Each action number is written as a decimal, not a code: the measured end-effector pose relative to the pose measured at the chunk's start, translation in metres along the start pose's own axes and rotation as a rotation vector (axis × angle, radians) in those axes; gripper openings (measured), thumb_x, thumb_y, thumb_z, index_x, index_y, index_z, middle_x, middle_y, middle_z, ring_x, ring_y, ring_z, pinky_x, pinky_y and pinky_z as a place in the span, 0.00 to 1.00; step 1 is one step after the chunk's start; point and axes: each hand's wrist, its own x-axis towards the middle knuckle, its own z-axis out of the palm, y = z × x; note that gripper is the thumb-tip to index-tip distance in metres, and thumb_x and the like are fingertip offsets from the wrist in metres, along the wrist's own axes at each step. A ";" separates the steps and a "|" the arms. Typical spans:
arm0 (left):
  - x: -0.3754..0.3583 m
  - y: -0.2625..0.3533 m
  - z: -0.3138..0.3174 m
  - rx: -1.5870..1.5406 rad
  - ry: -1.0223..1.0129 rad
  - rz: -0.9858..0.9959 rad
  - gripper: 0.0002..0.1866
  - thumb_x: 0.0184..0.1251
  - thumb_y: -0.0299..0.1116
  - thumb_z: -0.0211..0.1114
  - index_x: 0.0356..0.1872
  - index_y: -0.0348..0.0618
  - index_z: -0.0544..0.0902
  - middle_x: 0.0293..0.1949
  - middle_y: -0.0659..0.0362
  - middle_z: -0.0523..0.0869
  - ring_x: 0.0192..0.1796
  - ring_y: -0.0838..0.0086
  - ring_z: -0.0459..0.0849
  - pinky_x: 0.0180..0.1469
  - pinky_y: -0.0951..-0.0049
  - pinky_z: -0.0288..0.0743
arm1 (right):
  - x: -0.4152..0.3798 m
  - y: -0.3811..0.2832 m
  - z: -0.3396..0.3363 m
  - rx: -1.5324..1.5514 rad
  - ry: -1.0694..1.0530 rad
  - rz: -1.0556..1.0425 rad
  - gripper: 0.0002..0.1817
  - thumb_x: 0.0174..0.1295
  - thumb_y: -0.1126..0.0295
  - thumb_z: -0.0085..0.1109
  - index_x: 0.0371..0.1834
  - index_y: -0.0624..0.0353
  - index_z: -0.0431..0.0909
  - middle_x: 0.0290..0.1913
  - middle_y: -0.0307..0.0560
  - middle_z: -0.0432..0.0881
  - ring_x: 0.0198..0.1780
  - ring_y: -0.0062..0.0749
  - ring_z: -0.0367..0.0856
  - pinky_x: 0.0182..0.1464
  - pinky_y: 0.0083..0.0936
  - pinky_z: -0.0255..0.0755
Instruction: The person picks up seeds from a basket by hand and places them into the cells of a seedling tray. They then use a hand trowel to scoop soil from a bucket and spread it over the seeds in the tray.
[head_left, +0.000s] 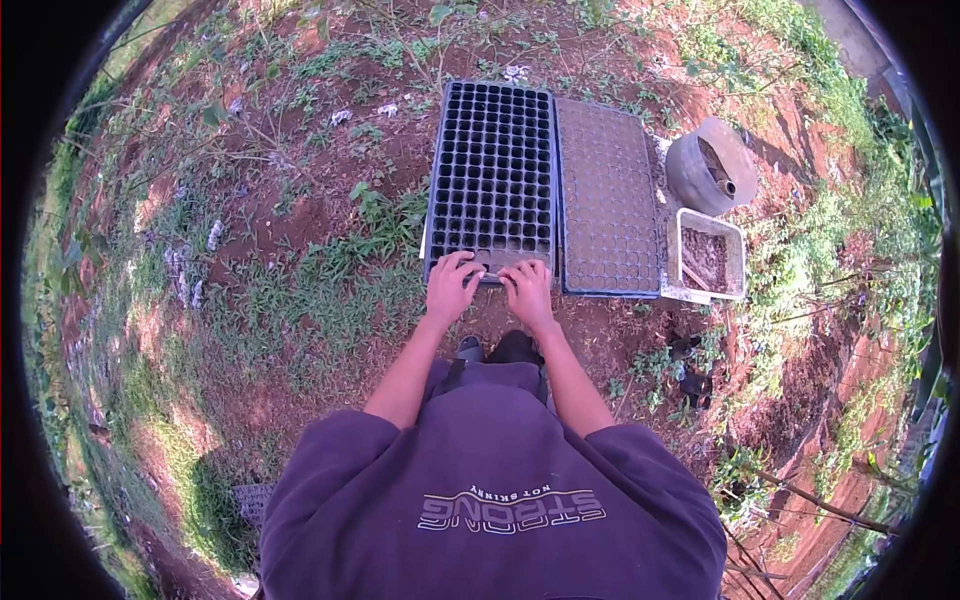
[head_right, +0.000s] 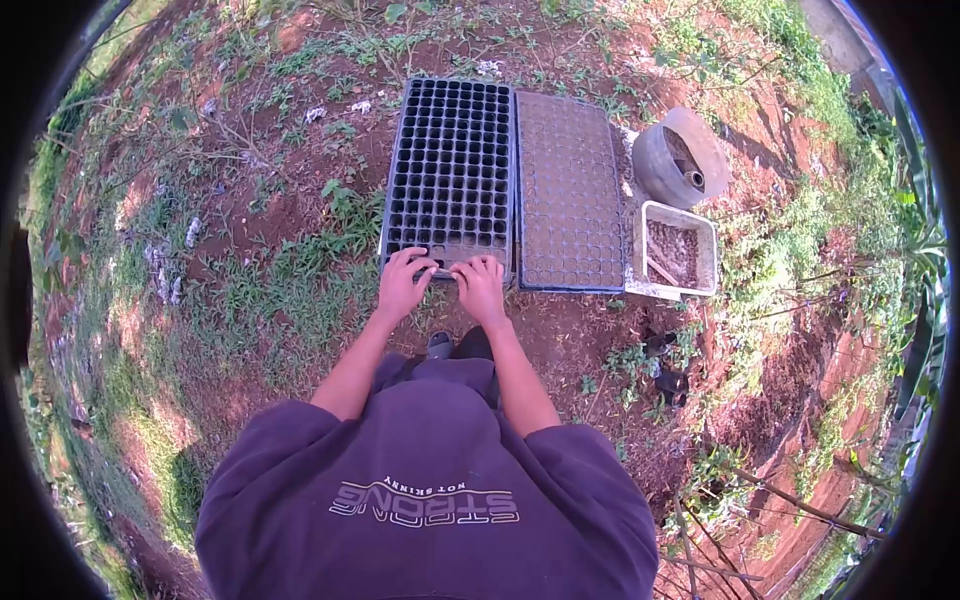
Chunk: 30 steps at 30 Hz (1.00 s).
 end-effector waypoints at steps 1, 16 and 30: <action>0.002 0.004 0.001 -0.023 0.070 0.039 0.06 0.58 0.33 0.69 0.36 0.49 0.86 0.50 0.58 0.80 0.55 0.59 0.76 0.59 0.61 0.70 | 0.004 0.001 -0.003 0.010 -0.015 -0.034 0.05 0.58 0.70 0.62 0.37 0.52 0.83 0.39 0.41 0.78 0.50 0.41 0.71 0.53 0.38 0.61; 0.008 0.010 0.018 -0.036 0.290 -0.172 0.02 0.56 0.31 0.68 0.29 0.48 0.86 0.52 0.55 0.78 0.59 0.57 0.71 0.63 0.57 0.59 | 0.012 0.029 -0.040 0.427 0.052 0.358 0.10 0.58 0.64 0.69 0.40 0.54 0.85 0.32 0.36 0.80 0.41 0.27 0.75 0.47 0.28 0.66; 0.008 0.023 0.032 -0.010 0.272 -0.139 0.08 0.63 0.30 0.63 0.43 0.47 0.83 0.60 0.52 0.75 0.65 0.51 0.68 0.67 0.54 0.60 | 0.023 0.034 -0.017 1.160 -0.251 0.651 0.09 0.64 0.71 0.60 0.44 0.60 0.85 0.41 0.41 0.86 0.42 0.20 0.81 0.44 0.20 0.73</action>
